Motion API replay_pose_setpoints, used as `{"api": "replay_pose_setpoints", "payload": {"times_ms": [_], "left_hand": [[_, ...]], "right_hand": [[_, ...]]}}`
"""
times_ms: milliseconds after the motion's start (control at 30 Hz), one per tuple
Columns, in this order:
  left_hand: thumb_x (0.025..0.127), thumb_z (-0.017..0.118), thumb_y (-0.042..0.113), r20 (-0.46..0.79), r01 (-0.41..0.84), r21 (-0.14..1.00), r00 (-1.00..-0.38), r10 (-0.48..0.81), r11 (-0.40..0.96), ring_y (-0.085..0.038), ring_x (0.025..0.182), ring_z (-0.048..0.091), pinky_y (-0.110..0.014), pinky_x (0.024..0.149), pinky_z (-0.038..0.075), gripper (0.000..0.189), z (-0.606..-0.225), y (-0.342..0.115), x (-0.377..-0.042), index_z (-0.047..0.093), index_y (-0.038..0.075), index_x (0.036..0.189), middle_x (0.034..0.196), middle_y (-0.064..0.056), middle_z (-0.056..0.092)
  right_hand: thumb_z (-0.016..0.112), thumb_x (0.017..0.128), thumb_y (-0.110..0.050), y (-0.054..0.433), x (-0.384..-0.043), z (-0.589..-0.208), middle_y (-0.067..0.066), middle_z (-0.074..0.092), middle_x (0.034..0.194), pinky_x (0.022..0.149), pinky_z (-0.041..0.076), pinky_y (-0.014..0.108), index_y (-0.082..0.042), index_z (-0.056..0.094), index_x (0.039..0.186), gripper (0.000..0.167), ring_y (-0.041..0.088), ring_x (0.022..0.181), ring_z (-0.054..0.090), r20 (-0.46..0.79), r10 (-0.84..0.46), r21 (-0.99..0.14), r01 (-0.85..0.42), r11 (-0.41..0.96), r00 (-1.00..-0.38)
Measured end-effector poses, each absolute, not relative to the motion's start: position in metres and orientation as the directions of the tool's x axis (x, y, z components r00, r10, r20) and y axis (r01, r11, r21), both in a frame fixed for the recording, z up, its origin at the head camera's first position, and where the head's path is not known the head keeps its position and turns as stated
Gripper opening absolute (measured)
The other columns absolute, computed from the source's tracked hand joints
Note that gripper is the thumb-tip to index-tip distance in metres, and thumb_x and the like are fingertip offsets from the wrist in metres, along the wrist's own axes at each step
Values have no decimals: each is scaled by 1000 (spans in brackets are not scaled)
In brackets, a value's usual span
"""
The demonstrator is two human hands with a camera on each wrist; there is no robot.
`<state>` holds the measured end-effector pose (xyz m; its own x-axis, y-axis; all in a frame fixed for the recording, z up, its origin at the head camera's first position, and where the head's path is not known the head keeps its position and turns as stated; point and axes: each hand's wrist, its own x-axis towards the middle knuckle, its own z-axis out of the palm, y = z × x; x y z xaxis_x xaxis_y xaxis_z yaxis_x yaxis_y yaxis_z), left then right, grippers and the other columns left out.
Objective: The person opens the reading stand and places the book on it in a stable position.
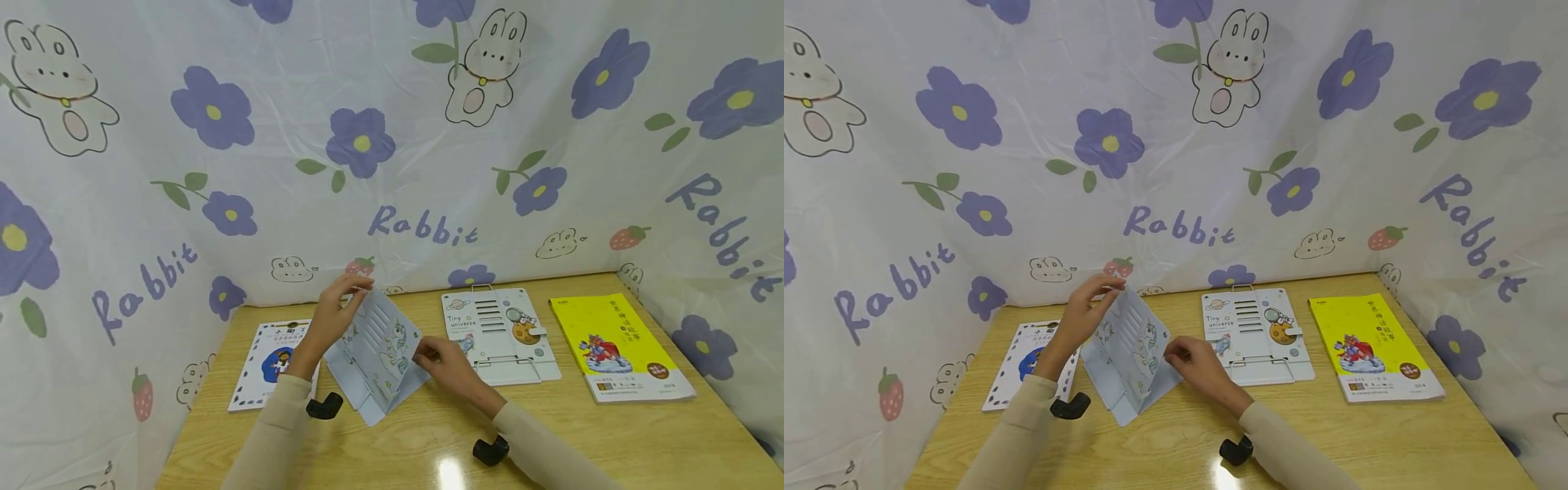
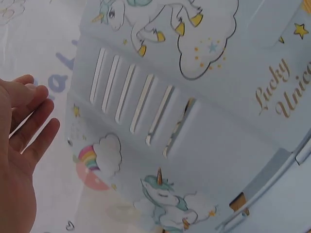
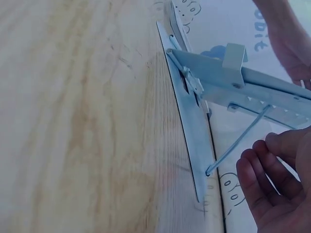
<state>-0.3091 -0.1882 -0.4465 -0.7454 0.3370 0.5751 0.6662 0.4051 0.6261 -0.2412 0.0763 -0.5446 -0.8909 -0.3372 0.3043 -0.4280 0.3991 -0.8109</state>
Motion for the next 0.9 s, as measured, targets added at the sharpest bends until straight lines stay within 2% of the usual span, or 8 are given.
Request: {"api": "replay_pose_setpoints", "payload": {"times_ms": [200,367,467,600,700,800,900], "left_hand": [[108,61,7,506,554,750,-832,226,362,-37,109,71,-24,93,59,21,-456,-206,-313,72,-1,124,118,-20,73],[110,59,12,378,398,845,-917,127,357,-43,110,70,-20,90,58,25,-467,-217,-317,71,0,129,118,-24,73],[111,59,16,309,316,874,-948,79,370,-41,112,70,-20,90,57,27,-474,-222,-319,71,2,130,118,-24,73],[111,59,19,258,251,876,-965,40,411,-36,117,69,-27,96,56,27,-485,-227,-323,71,5,131,123,-20,73],[111,59,20,239,232,871,-970,38,433,-34,124,65,-39,104,55,28,-492,-228,-327,69,4,133,130,-18,71],[111,58,19,221,221,871,-974,51,439,-35,130,61,-49,111,52,31,-497,-229,-331,66,3,136,137,-19,67],[111,58,18,202,213,874,-977,72,437,-38,133,60,-55,114,49,33,-500,-229,-332,63,2,140,140,-22,65]], "right_hand": [[69,104,-12,85,-225,-541,4,79,104,79,61,26,-12,75,112,10,10,89,73,302,-362,-840,-425,336,-882],[68,105,-11,84,-215,-538,9,78,102,75,61,25,-10,74,113,11,22,87,76,302,-360,-865,-412,285,-883],[68,105,-13,80,-210,-538,12,76,102,76,60,26,-8,72,114,11,30,88,75,282,-365,-889,-385,250,-888],[69,105,-17,72,-203,-537,9,73,104,79,60,25,-8,68,114,12,25,91,73,240,-346,-914,-332,235,-907],[71,104,-18,66,-200,-535,7,72,105,81,60,24,-8,67,114,14,16,92,71,216,-305,-925,-295,241,-927],[72,103,-16,60,-198,-535,8,71,106,80,59,23,-6,65,114,17,12,91,68,201,-270,-936,-266,230,-942],[73,102,-13,56,-195,-534,11,71,106,79,59,21,-4,63,115,19,12,90,68,189,-250,-950,-242,199,-950]]}}
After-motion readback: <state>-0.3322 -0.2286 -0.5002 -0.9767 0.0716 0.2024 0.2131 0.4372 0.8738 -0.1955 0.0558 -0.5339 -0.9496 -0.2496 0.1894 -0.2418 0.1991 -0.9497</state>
